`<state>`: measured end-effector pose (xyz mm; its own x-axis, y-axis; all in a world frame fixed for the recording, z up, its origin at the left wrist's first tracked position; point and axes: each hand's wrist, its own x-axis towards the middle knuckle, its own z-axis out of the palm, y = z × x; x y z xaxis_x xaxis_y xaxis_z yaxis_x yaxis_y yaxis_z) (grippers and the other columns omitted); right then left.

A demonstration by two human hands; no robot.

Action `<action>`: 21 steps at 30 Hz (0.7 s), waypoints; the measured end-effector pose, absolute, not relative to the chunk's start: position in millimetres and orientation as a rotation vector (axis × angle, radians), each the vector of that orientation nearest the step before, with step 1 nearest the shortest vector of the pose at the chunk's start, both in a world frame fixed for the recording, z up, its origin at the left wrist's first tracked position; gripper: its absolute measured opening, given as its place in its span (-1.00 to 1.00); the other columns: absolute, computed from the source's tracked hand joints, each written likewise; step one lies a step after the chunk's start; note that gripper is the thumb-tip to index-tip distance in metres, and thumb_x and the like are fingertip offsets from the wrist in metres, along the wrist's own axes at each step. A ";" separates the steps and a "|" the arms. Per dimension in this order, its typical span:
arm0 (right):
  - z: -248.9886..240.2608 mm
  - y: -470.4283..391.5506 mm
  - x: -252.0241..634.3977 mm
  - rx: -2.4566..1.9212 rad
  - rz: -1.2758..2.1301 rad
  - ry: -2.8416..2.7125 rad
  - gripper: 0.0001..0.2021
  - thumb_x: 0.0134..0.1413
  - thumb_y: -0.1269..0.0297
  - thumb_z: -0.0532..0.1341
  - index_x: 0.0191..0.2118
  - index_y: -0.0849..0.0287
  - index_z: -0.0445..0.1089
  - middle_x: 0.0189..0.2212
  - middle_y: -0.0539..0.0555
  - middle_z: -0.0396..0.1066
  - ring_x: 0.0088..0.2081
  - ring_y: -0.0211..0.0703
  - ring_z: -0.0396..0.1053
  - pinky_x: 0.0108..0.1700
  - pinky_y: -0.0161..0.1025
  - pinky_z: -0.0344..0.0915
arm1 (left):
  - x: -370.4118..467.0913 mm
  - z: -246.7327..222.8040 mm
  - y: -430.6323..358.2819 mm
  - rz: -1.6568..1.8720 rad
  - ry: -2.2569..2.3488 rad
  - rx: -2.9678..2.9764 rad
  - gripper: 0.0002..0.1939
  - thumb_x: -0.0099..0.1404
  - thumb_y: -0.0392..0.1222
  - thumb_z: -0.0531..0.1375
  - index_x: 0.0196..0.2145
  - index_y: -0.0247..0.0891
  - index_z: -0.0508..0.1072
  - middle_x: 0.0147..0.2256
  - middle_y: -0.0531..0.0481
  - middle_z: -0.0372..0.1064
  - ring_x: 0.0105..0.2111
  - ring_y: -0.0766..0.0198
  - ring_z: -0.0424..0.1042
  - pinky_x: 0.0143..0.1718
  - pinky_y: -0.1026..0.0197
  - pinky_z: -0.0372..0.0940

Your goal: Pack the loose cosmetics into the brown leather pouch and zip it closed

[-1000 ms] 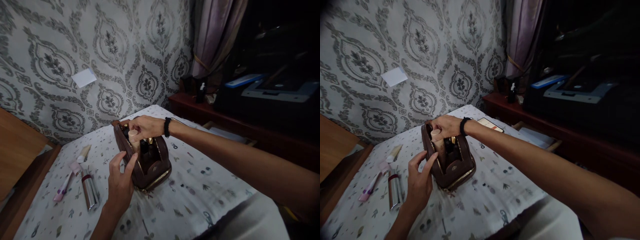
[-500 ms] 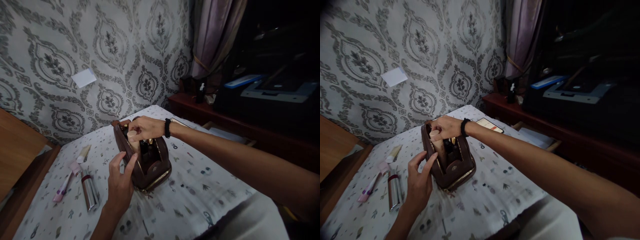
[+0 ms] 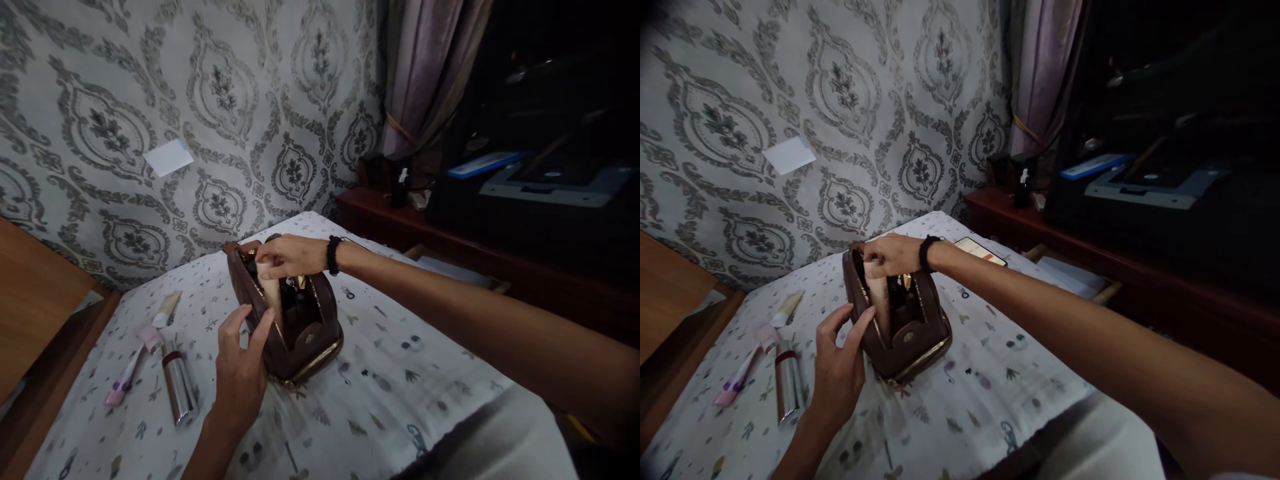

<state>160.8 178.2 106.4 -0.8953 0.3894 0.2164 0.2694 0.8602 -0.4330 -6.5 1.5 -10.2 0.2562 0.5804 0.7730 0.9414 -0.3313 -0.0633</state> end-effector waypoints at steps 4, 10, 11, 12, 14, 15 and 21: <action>108.7 177.5 160.2 -0.492 0.409 -2.786 -0.76 0.17 0.26 0.28 -0.11 0.31 0.53 -0.25 0.14 0.54 -0.29 -0.16 0.37 -0.27 -0.30 0.16 | -6.0 -9.6 1.2 -0.913 -1.367 -2.015 -0.43 0.39 -0.49 0.01 0.27 -0.10 0.32 0.10 -0.22 0.20 0.15 0.04 0.29 0.11 -0.03 0.36; 109.4 176.7 159.6 -0.469 0.385 -2.802 -0.68 0.14 0.29 0.31 -0.01 0.32 0.51 -0.25 0.14 0.55 -0.29 -0.14 0.39 -0.27 -0.29 0.16 | -5.7 -10.7 1.8 -0.896 -1.381 -2.001 -0.35 0.40 -0.49 0.02 0.34 0.01 0.21 0.10 -0.20 0.22 0.14 0.06 0.30 0.09 -0.03 0.38; 108.3 177.1 159.8 -0.462 0.396 -2.787 -0.64 0.13 0.30 0.32 0.04 0.30 0.48 -0.19 0.15 0.55 -0.24 -0.12 0.42 -0.22 -0.28 0.19 | -5.7 -11.2 2.1 -0.889 -1.377 -2.002 -0.35 0.40 -0.48 0.02 0.35 0.01 0.20 0.10 -0.20 0.21 0.14 0.06 0.30 0.09 -0.03 0.39; 107.1 177.7 160.0 -0.456 0.404 -2.776 -0.61 0.13 0.30 0.32 0.07 0.29 0.47 -0.14 0.17 0.55 -0.18 -0.08 0.44 -0.18 -0.26 0.22 | -5.6 -11.7 2.4 -0.884 -1.375 -1.999 -0.35 0.40 -0.49 0.01 0.35 0.01 0.19 0.10 -0.20 0.21 0.14 0.06 0.30 0.08 -0.04 0.39; 105.3 178.5 160.7 -0.450 0.411 -2.772 -0.60 0.13 0.30 0.33 0.08 0.26 0.46 -0.06 0.20 0.54 -0.09 -0.03 0.46 -0.09 -0.22 0.25 | -5.2 -12.3 2.7 -0.883 -1.386 -1.985 -0.35 0.40 -0.50 0.01 0.34 -0.01 0.21 0.10 -0.20 0.21 0.14 0.06 0.30 0.08 -0.04 0.40; 104.9 178.7 161.0 -0.456 0.411 -2.776 -0.60 0.13 0.29 0.33 0.09 0.25 0.46 -0.03 0.22 0.53 -0.06 0.00 0.46 -0.06 -0.20 0.25 | -4.9 -12.3 2.7 -0.885 -1.388 -1.976 -0.36 0.40 -0.51 0.00 0.33 -0.03 0.23 0.10 -0.21 0.21 0.14 0.06 0.30 0.08 -0.04 0.40; 107.6 174.7 157.7 -0.521 0.457 -2.787 -0.59 0.15 0.26 0.33 0.09 0.30 0.44 -0.06 0.22 0.54 -0.08 -0.01 0.47 -0.09 -0.22 0.26 | -4.8 -9.9 1.8 -0.857 -1.363 -1.970 -0.38 0.38 -0.54 0.00 0.30 -0.08 0.27 0.09 -0.22 0.21 0.13 0.08 0.30 0.08 -0.01 0.41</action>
